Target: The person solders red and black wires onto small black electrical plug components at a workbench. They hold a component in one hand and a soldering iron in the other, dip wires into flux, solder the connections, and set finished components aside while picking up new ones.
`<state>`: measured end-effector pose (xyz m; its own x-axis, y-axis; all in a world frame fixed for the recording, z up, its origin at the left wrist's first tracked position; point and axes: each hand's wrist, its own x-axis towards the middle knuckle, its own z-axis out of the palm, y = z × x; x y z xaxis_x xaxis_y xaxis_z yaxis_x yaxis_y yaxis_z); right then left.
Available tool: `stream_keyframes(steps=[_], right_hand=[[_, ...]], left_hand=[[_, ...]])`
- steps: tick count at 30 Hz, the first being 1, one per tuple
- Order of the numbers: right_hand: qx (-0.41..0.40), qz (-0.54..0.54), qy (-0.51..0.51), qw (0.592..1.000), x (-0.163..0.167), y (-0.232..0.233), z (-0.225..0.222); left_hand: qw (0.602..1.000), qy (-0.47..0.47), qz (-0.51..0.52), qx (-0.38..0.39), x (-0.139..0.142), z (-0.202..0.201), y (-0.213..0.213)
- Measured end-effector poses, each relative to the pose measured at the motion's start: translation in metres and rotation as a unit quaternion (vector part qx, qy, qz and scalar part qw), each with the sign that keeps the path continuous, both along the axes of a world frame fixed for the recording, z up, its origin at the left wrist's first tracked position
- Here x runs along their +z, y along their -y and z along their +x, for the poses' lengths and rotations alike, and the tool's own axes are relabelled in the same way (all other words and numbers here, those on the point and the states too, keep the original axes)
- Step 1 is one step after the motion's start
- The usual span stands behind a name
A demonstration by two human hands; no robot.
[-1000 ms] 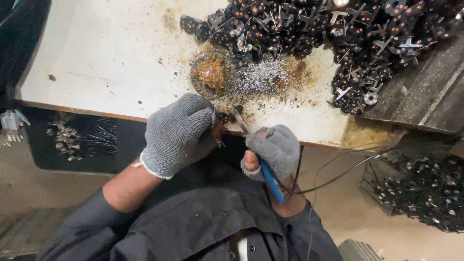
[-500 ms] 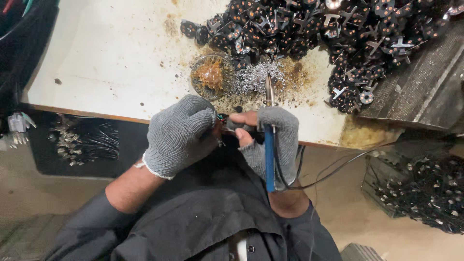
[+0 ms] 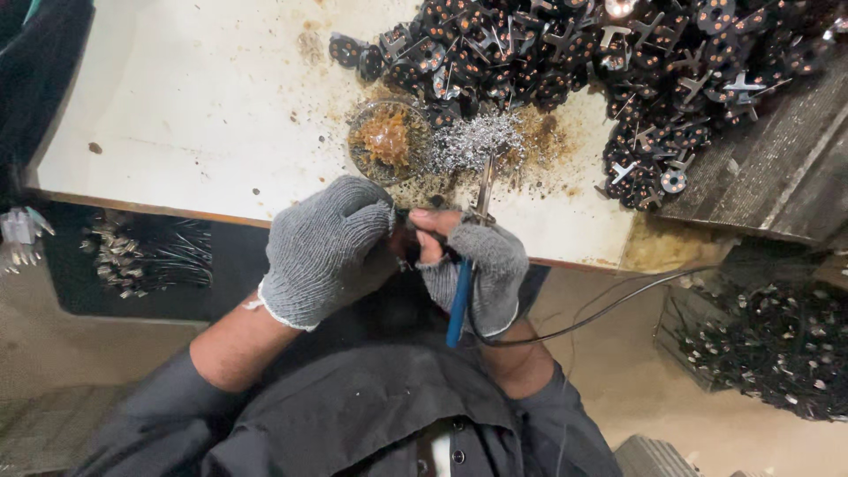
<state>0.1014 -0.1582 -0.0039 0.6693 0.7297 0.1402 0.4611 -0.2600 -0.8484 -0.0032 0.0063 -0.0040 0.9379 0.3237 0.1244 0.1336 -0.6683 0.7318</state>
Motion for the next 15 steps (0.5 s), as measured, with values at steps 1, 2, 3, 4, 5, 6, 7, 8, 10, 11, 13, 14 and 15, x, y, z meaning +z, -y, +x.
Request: stream_keyframes(steps=[1, 2, 3, 4, 5, 6, 7, 8, 10, 11, 13, 14, 15], right_hand=[[-0.006, 0.018, -0.007, 1.0, 0.0, -0.001, 0.0], [-0.011, 0.037, -0.015, 0.999, 0.001, -0.003, 0.0], [-0.018, 0.055, -0.023, 0.998, 0.003, -0.006, 0.0], [-0.025, 0.037, -0.006, 0.999, 0.006, -0.007, -0.001], [-0.033, 0.02, 0.015, 0.999, 0.008, -0.008, -0.002], [-0.041, 0.004, 0.037, 0.998, 0.011, -0.008, -0.002], [-0.045, 0.001, 0.041, 0.998, 0.013, -0.007, -0.001], [-0.048, -0.003, 0.042, 0.998, 0.014, -0.005, -0.001], [-0.053, 0.027, 0.026, 0.998, 0.013, -0.002, -0.001], [-0.053, 0.063, 0.012, 0.997, 0.01, -0.001, -0.002], [-0.043, 0.085, 0.003, 0.995, 0.003, 0.0, -0.004], [-0.033, 0.072, 0.008, 0.997, 0.0, 0.001, -0.005], [-0.024, 0.059, 0.014, 0.998, -0.003, 0.001, -0.006]], left_hand=[[1.0, 0.001, -0.001, 0.0, 0.0, 0.0, 0.0], [1.0, 0.005, 0.0, 0.003, 0.001, 0.0, 0.0], [1.0, 0.009, 0.002, 0.006, 0.002, 0.001, 0.0], [1.0, 0.015, 0.004, 0.006, 0.003, 0.001, 0.001], [1.0, 0.016, 0.009, 0.006, 0.004, 0.002, 0.001], [1.0, 0.019, 0.014, 0.007, 0.005, 0.002, 0.002], [1.0, 0.019, 0.019, 0.008, 0.006, 0.002, 0.003], [0.999, 0.025, 0.023, 0.011, 0.007, 0.003, 0.003], [0.999, 0.031, 0.031, 0.018, 0.008, 0.003, 0.004], [0.999, 0.032, 0.031, 0.018, 0.008, 0.002, 0.005], [0.999, 0.033, 0.029, 0.018, 0.007, 0.001, 0.005], [0.999, 0.034, 0.029, 0.02, 0.006, 0.001, 0.005], [0.999, 0.036, 0.03, 0.022, 0.004, 0.001, 0.005]])
